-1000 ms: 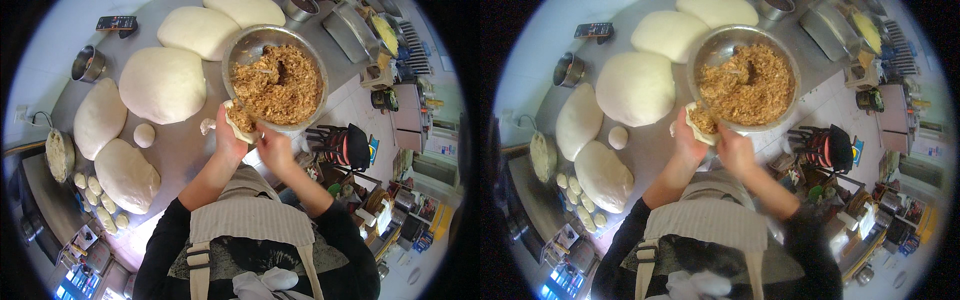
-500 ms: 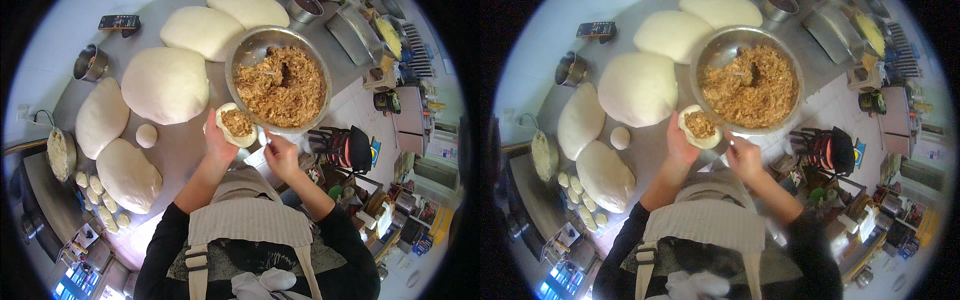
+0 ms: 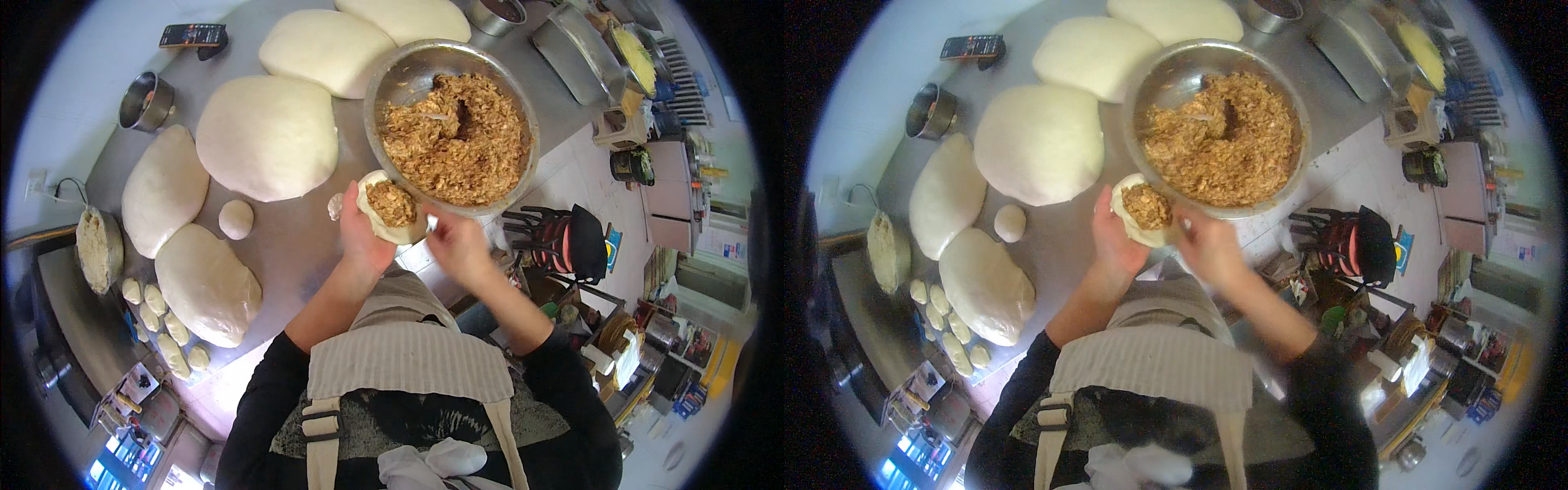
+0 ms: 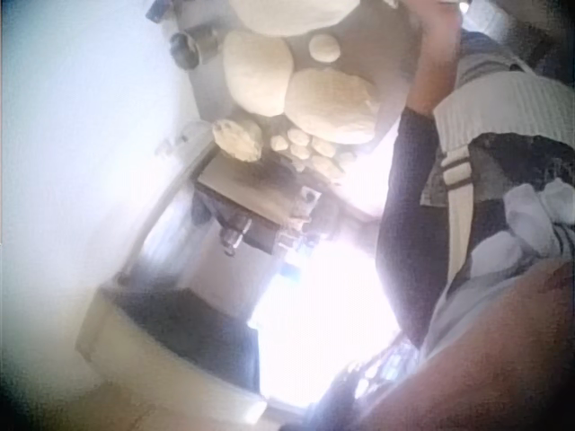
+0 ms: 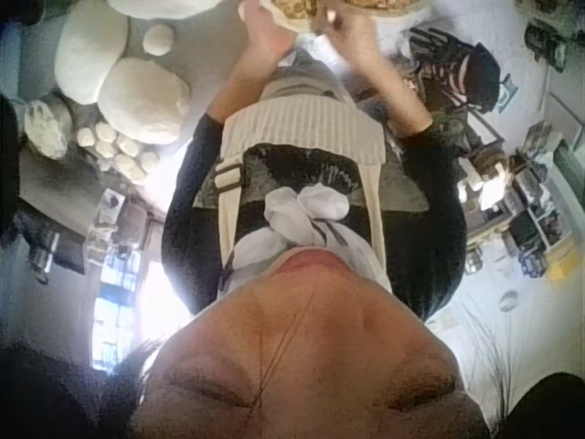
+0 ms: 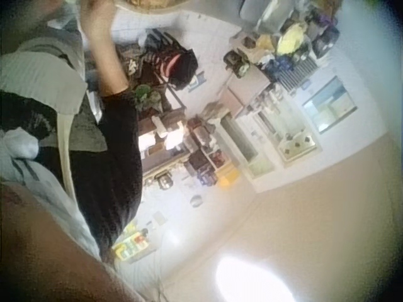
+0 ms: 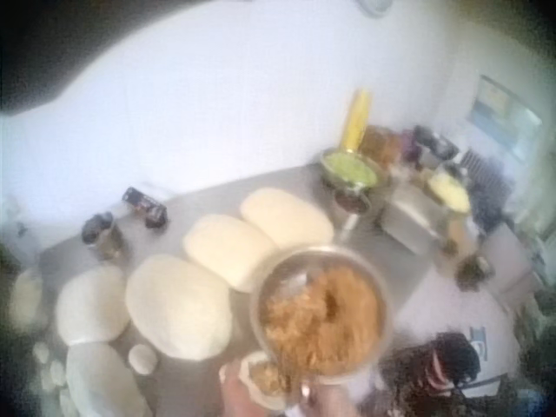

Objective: The person cleans a flat-top grill with a cloth and a scraper, then retrieves a bowl of filling from a refrigerator. They proceed to portion dough, flatten it, fill it with the mixture, and seal it into round dumplings.

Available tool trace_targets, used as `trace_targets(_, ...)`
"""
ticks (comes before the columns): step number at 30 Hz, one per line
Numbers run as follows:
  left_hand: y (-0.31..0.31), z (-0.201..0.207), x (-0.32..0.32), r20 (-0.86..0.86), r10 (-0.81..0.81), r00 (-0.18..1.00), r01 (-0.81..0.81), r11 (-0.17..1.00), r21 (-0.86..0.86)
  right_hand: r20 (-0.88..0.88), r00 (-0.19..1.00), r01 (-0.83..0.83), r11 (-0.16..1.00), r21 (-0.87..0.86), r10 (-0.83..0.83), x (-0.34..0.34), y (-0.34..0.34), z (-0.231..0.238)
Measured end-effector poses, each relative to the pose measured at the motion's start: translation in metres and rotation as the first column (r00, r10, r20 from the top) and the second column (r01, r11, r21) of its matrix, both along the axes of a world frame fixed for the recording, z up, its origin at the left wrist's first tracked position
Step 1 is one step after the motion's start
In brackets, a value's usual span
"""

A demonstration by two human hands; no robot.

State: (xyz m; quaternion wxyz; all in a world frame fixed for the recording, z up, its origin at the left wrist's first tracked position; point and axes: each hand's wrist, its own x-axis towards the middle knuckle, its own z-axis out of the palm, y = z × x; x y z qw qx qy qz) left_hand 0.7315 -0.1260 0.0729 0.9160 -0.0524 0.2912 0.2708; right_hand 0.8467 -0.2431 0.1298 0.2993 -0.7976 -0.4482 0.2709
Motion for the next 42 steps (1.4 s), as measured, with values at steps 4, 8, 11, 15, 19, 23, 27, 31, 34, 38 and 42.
trace_targets(4, -0.002, 0.001, 0.0, -0.045, 0.009, 0.999, -0.007, 0.999, 0.045, 0.329, 0.935, -0.201, 0.964, 0.176, 0.134, -0.022, -0.013, -0.024)
trace_targets(8, -0.001, 0.002, 0.0, -0.081, 0.026, 0.996, -0.025, 0.999, 0.021, 0.122, 0.982, 0.1, 0.95, 0.296, -0.141, -0.012, -0.011, -0.036)
trace_targets(11, 0.009, 0.009, 0.0, -0.089, 0.027, 0.996, -0.027, 1.0, 0.004, 0.25, 0.953, -0.225, 0.953, 0.203, 0.171, -0.011, -0.014, -0.02)
trace_targets(15, 0.04, 0.024, -0.001, -0.17, 0.123, 0.978, -0.113, 0.991, 0.069, 0.515, 0.848, -0.233, 0.961, 0.148, 0.126, 0.01, -0.021, 0.011)
trace_targets(19, 0.055, 0.044, 0.001, 0.224, 0.039, 0.974, -0.07, 0.988, 0.135, 0.7, 0.709, -0.026, 0.995, -0.095, 0.086, 0.076, 0.002, 0.006)
trace_targets(23, 0.021, 0.069, -0.006, 0.334, -0.107, 0.937, 0.073, 0.991, 0.113, 0.403, 0.872, -0.385, 0.898, 0.211, 0.279, 0.065, 0.019, -0.023)
trace_targets(27, -0.029, 0.092, -0.023, 0.006, -0.112, 0.994, 0.106, 0.952, 0.287, -0.474, 0.773, -0.221, 0.879, 0.422, 0.422, 0.018, 0.016, -0.02)
trace_targets(31, -0.033, 0.112, -0.076, -0.455, -0.256, 0.853, 0.515, 0.557, 0.651, -0.567, 0.671, -0.286, 0.872, 0.397, 0.478, -0.01, 0.008, 0.006)
trace_targets(34, -0.01, 0.12, -0.122, -0.547, -0.002, 0.837, 0.541, -0.136, 0.83, -0.759, 0.357, -0.24, 0.839, 0.489, 0.545, -0.033, 0.012, 0.02)
trace_targets(38, -0.037, 0.112, -0.146, -0.461, 0.246, 0.853, 0.447, 0.113, 0.887, -0.804, 0.189, -0.306, 0.812, 0.498, 0.564, -0.065, 0.021, 0.041)
trace_targets(42, -0.048, 0.116, -0.184, -0.386, 0.312, 0.868, 0.384, 0.072, 0.92, -0.487, 0.401, -0.535, 0.63, 0.563, 0.776, -0.095, 0.028, 0.077)
